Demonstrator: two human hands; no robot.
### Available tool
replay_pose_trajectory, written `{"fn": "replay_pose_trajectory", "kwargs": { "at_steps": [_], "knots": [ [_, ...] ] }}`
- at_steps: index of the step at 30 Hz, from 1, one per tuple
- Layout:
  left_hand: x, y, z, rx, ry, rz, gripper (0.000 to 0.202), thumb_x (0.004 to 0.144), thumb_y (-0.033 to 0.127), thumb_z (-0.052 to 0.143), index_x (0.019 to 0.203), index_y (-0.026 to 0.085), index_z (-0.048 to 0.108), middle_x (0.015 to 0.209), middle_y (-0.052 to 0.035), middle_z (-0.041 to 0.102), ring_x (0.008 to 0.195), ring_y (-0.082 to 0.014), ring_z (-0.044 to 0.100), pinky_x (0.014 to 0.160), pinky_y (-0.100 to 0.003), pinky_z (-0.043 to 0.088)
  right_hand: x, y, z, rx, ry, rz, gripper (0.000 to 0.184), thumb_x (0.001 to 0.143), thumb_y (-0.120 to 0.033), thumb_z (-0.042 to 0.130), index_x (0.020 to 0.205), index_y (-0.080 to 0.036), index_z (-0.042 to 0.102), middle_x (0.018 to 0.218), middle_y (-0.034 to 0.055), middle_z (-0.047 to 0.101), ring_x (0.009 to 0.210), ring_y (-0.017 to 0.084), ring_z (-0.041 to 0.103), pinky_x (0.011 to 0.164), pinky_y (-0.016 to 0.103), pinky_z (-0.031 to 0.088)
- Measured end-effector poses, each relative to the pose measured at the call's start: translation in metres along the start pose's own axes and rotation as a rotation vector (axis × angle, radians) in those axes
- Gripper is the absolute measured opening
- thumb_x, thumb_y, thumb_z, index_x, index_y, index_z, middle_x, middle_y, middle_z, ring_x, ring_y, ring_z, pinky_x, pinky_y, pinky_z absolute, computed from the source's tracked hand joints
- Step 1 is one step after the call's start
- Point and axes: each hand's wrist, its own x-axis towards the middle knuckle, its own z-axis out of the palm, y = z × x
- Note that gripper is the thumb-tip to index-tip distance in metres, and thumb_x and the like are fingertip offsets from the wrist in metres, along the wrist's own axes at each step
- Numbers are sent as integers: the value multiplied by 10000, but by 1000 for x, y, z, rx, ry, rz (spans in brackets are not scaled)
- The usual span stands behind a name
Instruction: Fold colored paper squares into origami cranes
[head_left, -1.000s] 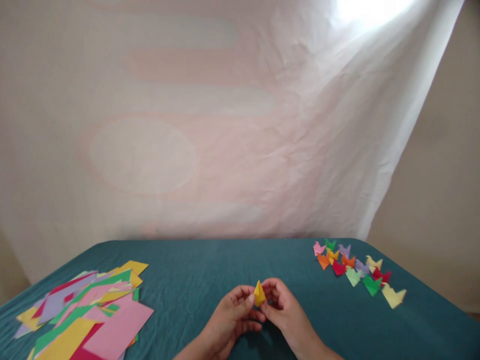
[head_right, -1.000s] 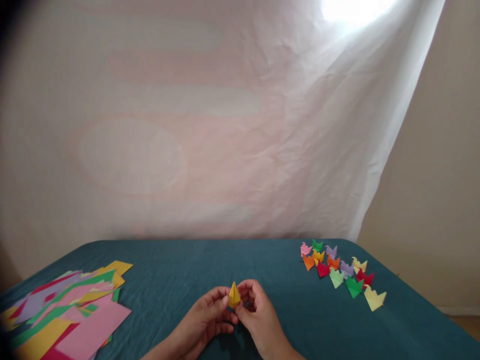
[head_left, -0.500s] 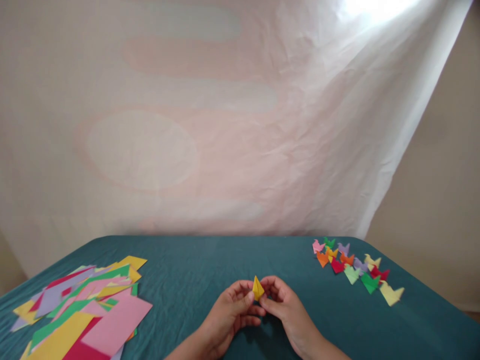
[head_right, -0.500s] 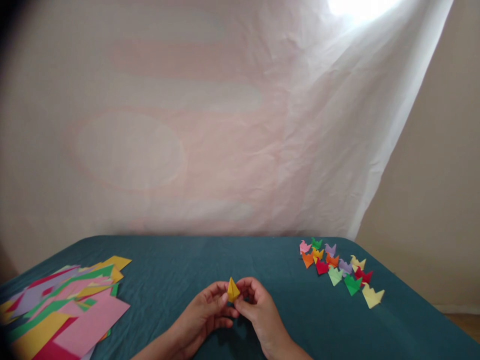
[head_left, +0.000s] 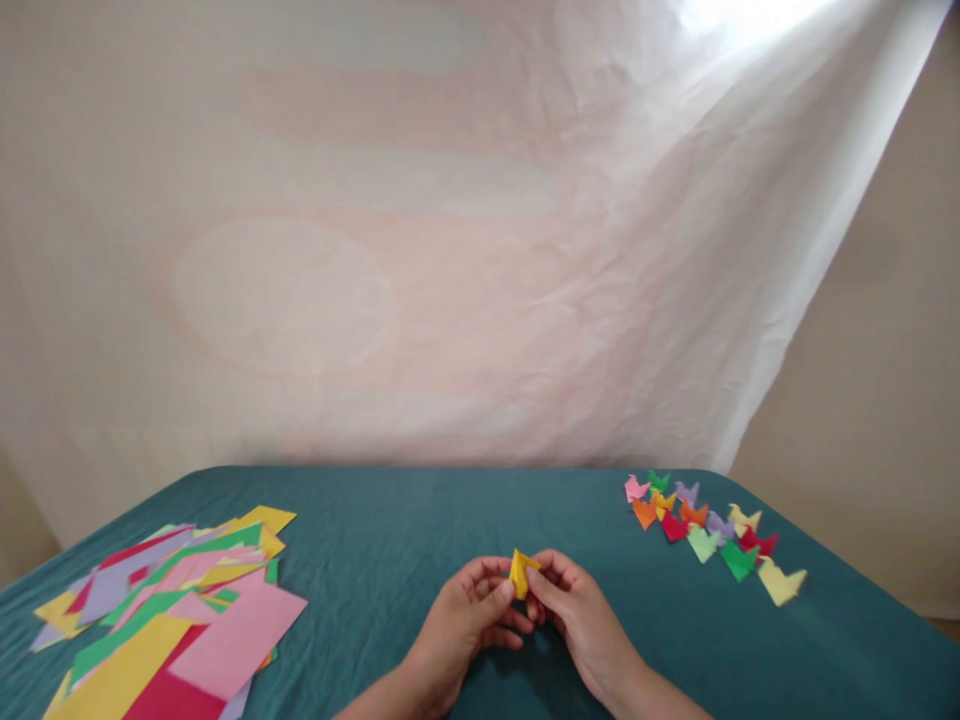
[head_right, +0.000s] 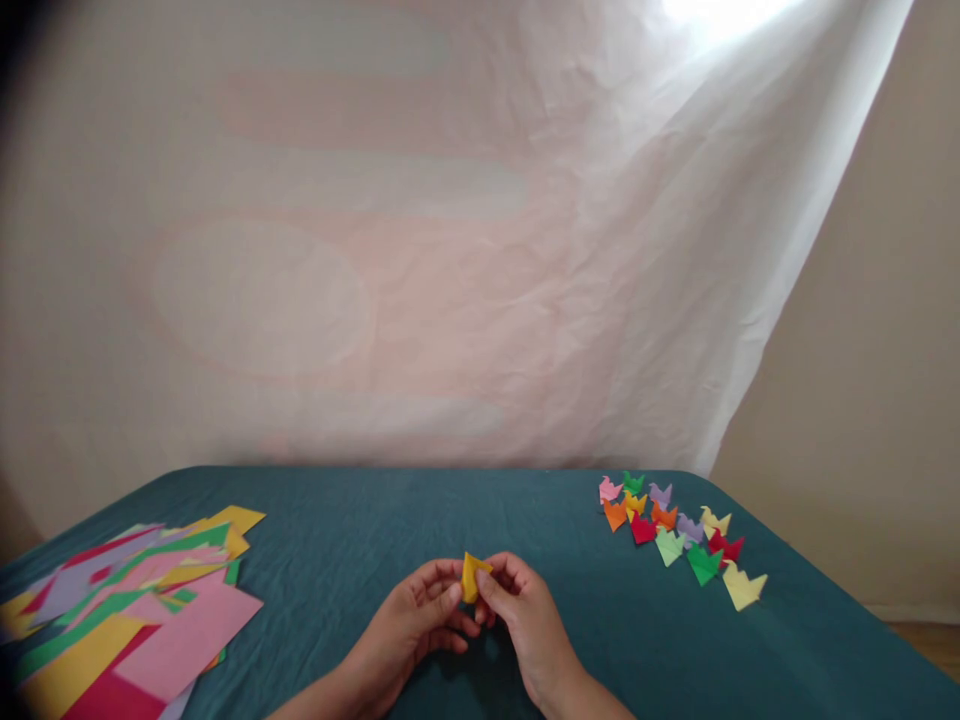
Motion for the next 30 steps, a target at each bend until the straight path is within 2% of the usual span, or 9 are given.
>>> {"fn": "replay_pose_trajectory", "kwargs": {
  "at_steps": [7,13,18,22,26,30],
  "knots": [
    [6,-8,-6,53,105,57,322,717,369,718,838,145,521,705,-34,635,606,-143,623,555,-243,478,1,-2,0,96,2,49,234,771,-369,691,828,-151,630,695,12,614,591,114,556,561,221,419],
    [7,-6,-4,121,89,73,390,653,379,761,850,144,521,697,-34,642,568,-142,613,521,-236,461,0,-3,2,108,-40,70,229,774,-367,690,833,-149,652,711,24,639,597,117,556,590,240,432],
    [8,-7,-7,133,89,110,420,657,383,758,921,153,526,664,-11,638,515,-123,588,498,-221,435,-1,-3,3,92,-97,101,231,770,-368,692,812,-145,647,677,19,635,586,116,555,576,231,405],
    [7,-5,-6,174,120,107,349,704,426,711,818,138,550,562,-7,620,459,-90,521,484,-199,398,-3,-4,5,35,-118,83,220,793,-354,671,803,-137,637,640,5,614,556,98,528,560,217,377],
    [5,-4,-3,158,119,79,364,743,487,652,709,147,528,506,6,590,417,-71,484,462,-183,359,-4,-6,6,-9,-141,83,221,804,-356,659,792,-138,618,619,-7,600,534,89,512,553,212,366],
    [6,-5,-3,126,138,73,382,736,515,644,748,168,487,507,13,594,413,-101,529,450,-193,370,-4,-4,5,12,-153,95,234,798,-365,660,791,-139,599,639,4,617,540,95,523,564,219,378]
  ]
}}
